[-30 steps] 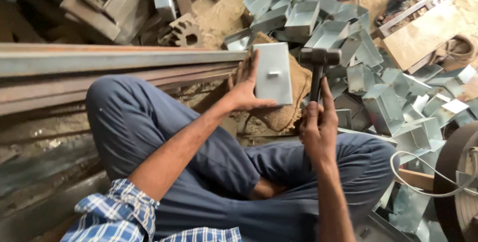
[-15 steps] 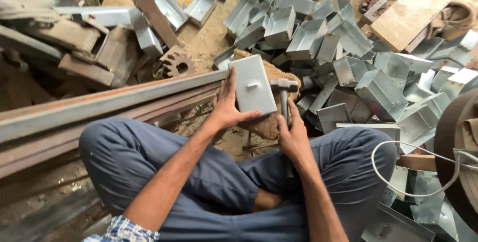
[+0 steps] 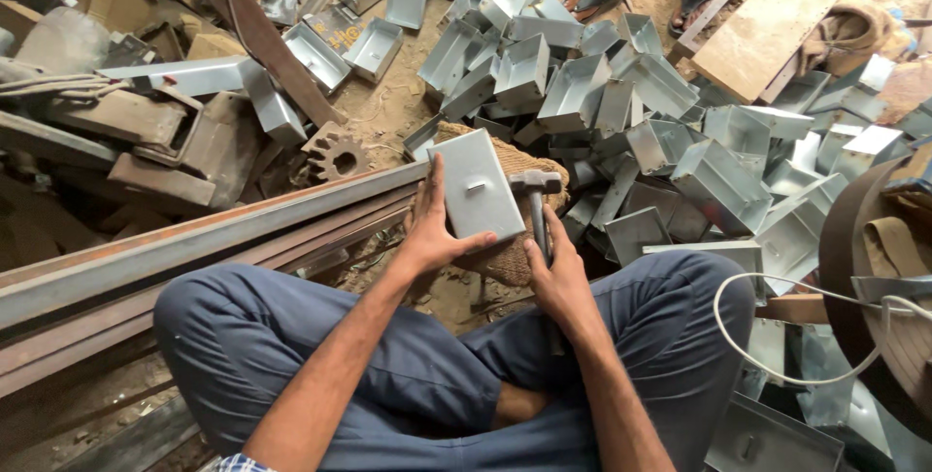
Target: The person uses a hammer to shape and flatten several small metal boxes, striking different sides and the lids while holding them against a burlap-covered surface.
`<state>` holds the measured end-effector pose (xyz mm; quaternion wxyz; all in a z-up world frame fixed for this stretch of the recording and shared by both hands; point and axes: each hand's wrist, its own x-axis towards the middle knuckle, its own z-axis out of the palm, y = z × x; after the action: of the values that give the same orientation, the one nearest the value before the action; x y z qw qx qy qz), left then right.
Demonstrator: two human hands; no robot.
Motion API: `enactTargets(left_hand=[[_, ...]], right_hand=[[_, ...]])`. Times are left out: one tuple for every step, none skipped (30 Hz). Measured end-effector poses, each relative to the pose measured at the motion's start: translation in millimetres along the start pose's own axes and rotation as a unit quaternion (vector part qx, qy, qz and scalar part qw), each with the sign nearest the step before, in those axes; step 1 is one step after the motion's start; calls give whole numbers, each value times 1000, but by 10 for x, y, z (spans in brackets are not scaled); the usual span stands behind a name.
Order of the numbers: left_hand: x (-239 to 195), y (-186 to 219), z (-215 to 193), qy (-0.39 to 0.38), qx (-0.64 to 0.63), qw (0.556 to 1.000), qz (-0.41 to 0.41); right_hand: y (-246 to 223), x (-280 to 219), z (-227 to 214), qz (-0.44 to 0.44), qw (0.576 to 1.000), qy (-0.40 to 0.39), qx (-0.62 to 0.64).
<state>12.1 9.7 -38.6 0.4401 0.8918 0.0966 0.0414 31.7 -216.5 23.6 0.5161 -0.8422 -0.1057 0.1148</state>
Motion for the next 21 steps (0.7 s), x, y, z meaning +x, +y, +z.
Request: enactTargets(left_hand=[[0,3,-11,2,2,1000,-1],[-1,12,-10,-1,3,1000,-3],[-3,17,-15,-5,4,1000,-4],[-2,22,-18,-4,4,1000,-5],[-3,21,-20,-7,5,1000,-14],[-16,11,-13,-11,6,1000,-25],[-13,1,8,-11,5,1000,-27],[-17,-29,14,13,26,999,-32],[-15,-64,16,36,47,998,-37],[11,-105,-20,40,53,997,-42],[53,-120,-55,124,177,976,18],[114,-112,-122,201,295,930,86],[202,-90,-259,200,301,928,87],[318,-30,-398,115,375,911,130],[417,55,-521,29,443,879,174],[484,163,-569,25,442,879,177],[553,257,-583,-78,481,847,210],[621,313,-586,-180,517,803,238],[679,351,-513,-183,519,801,238],[728,364,-418,-124,484,783,372],[776,349,-365,-61,437,747,497]], right_hand=[[-15,1,-2,41,999,-7,-2],[-26,-1,-18,82,997,-15,-5],[-30,-1,-20,81,997,-17,-5],[-18,1,-19,130,991,-27,-11],[14,2,-11,178,983,-38,-16],[64,9,-8,179,983,-39,-17],[117,29,-12,22,999,3,-36],[152,22,9,-137,989,38,-51],[165,11,-6,-137,989,33,-48],[146,35,-23,28,998,8,62],[109,61,-33,192,967,-24,168],[73,78,-27,192,965,-26,174],[52,98,-29,216,952,-25,218],[68,88,-57,243,935,-20,258],[103,93,-61,247,933,-18,262],[162,102,-73,233,927,-14,293],[235,108,-83,219,920,-9,325],[308,134,-91,221,919,-9,328],[381,162,-122,211,906,1,366],[440,188,-130,200,892,9,404],[484,203,-131,201,890,7,408]])
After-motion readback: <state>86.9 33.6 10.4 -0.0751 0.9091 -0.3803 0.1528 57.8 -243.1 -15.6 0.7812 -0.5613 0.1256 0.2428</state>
